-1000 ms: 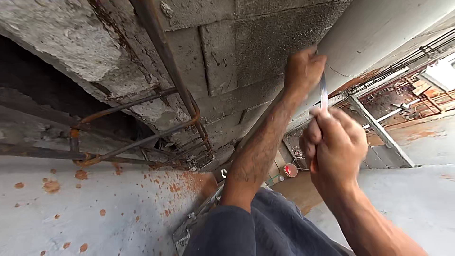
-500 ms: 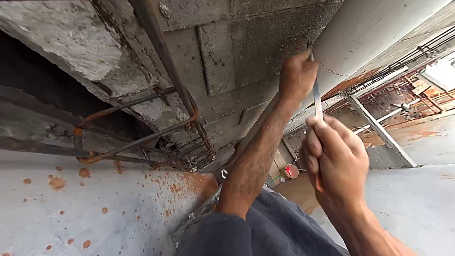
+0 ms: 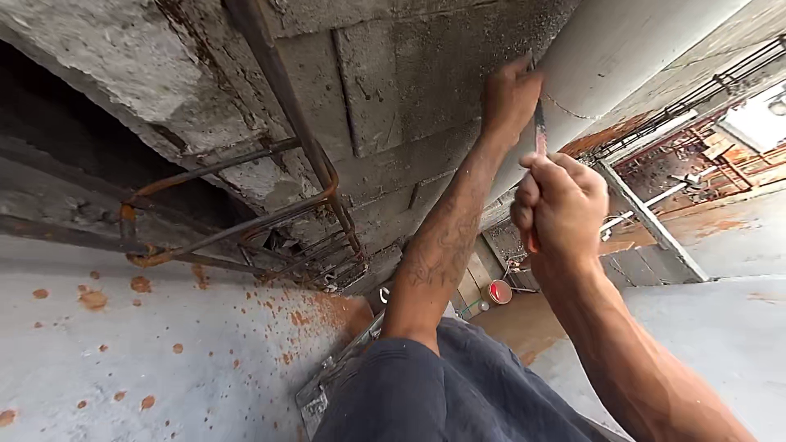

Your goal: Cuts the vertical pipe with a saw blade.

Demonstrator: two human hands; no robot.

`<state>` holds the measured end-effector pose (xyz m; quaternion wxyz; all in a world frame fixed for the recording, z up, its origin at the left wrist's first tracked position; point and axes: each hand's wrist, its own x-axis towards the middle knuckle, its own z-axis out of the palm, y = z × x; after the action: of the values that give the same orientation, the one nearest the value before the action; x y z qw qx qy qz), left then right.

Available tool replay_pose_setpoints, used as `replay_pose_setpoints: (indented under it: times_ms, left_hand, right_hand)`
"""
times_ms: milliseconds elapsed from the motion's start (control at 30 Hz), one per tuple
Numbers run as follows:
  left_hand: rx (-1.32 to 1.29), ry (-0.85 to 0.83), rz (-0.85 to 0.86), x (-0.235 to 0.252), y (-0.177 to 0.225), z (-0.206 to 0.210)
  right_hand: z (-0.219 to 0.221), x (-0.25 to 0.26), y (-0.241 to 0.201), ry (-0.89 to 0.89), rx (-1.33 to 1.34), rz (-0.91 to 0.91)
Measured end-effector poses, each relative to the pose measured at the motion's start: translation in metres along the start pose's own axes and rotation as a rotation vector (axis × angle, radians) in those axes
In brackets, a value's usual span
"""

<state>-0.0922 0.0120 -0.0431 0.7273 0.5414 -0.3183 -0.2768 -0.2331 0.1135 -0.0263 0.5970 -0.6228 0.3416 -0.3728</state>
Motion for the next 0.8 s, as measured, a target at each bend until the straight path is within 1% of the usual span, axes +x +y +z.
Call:
replay_pose_setpoints:
  times_ms: [67,167,200,300,367,467,500,600,667,800]
  left_hand:
    - [-0.04,0.001,0.027,-0.003,0.001,-0.002]
    - [-0.036,0.047,0.03,-0.036,0.004,0.001]
    - [-0.025,0.05,0.025,-0.035,0.005,0.001]
    - [-0.027,0.019,0.004,-0.007,0.001,0.0]
    - [-0.065,0.014,0.01,-0.003,0.002,-0.001]
    - [-0.067,0.055,0.025,-0.035,0.004,0.001]
    - [-0.065,0.06,0.02,-0.038,0.004,0.002]
    - [-0.038,0.02,0.019,-0.009,0.0,0.003]
    - [-0.034,0.02,0.026,-0.001,-0.001,0.002]
    - [-0.025,0.068,0.056,-0.039,0.001,0.004]
  right_hand:
    - [0.001,-0.007,-0.004,-0.016,0.016,0.006]
    - [-0.015,-0.03,0.002,-0.004,0.104,0.002]
    - [-0.015,-0.026,0.003,-0.003,0.088,-0.01]
    - [-0.003,-0.005,-0.002,-0.005,-0.021,-0.011]
    - [0.002,-0.006,-0.004,-0.015,-0.047,0.01]
    - [-0.014,-0.031,0.001,-0.004,0.062,0.002]
    - [-0.016,-0.03,0.003,0.0,0.063,-0.008]
    - [-0.01,-0.005,0.003,-0.016,-0.028,-0.008]
    - [-0.005,-0.001,-0.001,-0.018,-0.034,0.007]
    - [-0.025,-0.029,0.005,-0.02,0.063,0.001]
